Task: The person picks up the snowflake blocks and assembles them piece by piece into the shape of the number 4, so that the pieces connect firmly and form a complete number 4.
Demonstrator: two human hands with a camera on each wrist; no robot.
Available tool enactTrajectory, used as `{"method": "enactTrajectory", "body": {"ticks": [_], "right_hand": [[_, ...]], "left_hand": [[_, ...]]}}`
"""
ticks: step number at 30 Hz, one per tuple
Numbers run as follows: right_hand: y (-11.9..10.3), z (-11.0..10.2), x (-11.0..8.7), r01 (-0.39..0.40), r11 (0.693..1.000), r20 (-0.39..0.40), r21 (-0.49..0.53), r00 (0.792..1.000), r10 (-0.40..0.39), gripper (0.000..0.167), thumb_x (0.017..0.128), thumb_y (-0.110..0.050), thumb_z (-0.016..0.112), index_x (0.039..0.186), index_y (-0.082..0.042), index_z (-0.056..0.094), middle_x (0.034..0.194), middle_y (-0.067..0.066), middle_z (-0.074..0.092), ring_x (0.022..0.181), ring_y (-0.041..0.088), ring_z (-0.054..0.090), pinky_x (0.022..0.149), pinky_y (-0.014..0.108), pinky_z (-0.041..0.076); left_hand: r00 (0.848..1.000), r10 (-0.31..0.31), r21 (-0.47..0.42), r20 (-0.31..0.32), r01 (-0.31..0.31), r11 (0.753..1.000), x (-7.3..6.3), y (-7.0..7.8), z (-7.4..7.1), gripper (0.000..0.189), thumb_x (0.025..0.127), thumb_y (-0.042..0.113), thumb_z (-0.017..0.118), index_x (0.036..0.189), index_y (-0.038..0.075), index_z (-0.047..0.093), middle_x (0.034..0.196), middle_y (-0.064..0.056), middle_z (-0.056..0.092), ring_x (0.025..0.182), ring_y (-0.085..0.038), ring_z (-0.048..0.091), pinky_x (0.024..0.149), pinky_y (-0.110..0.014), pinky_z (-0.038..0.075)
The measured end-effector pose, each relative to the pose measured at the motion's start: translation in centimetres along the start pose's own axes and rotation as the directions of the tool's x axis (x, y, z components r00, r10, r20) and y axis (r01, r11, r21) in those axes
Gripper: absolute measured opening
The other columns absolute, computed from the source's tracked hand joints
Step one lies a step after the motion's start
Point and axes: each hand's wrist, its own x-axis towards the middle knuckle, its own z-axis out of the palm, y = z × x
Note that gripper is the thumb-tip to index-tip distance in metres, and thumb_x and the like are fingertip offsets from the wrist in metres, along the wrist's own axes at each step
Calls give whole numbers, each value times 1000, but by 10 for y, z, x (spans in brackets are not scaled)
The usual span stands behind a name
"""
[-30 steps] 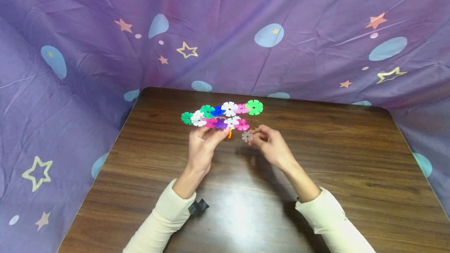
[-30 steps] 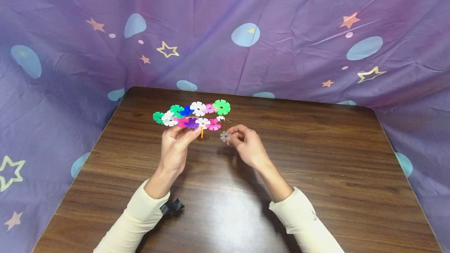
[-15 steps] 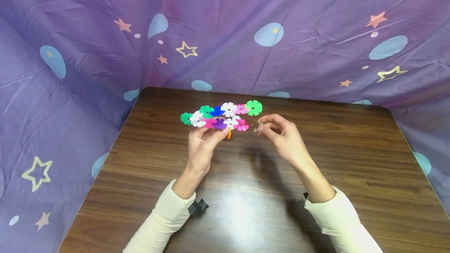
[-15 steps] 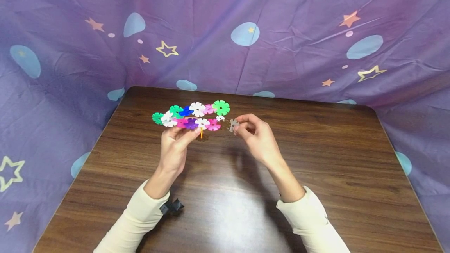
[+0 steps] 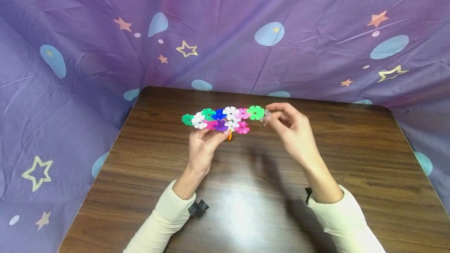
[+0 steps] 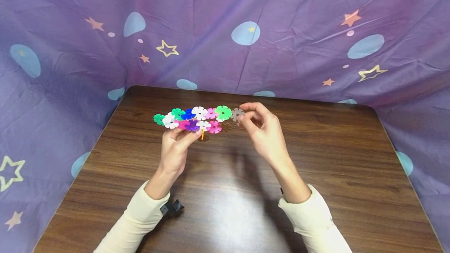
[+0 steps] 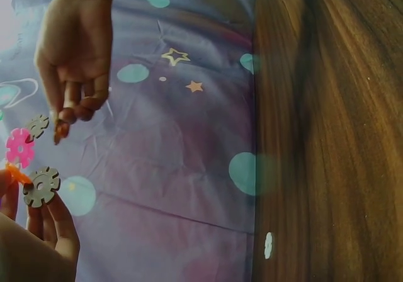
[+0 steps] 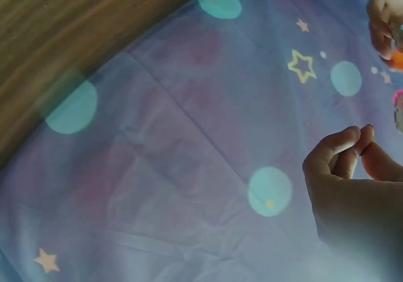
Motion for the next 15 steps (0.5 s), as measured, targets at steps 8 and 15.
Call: {"method": "enactTrajectory", "body": {"ticks": [8,15], "right_hand": [[-14,3,-6,32,999,-13,17,999,-31,25,98,-13,68,122,-6,66,81,-15,73,81,12,70,73,19,54],[-21,11,-11,91,996,-74,-10,993,-91,18,96,-13,70,113,-7,68,83,-1,77,73,7,68,67,18,52]], "left_hand": [[1000,-5,4,5,5,1000,-1,-2,3,39,79,-17,69,92,19,76,90,7,77,89,-8,73,89,-24,61],[1000,15,27,11,-15,1000,-1,-4,6,40,79,-17,70,91,20,76,89,8,77,87,-8,73,86,-23,61]]}}
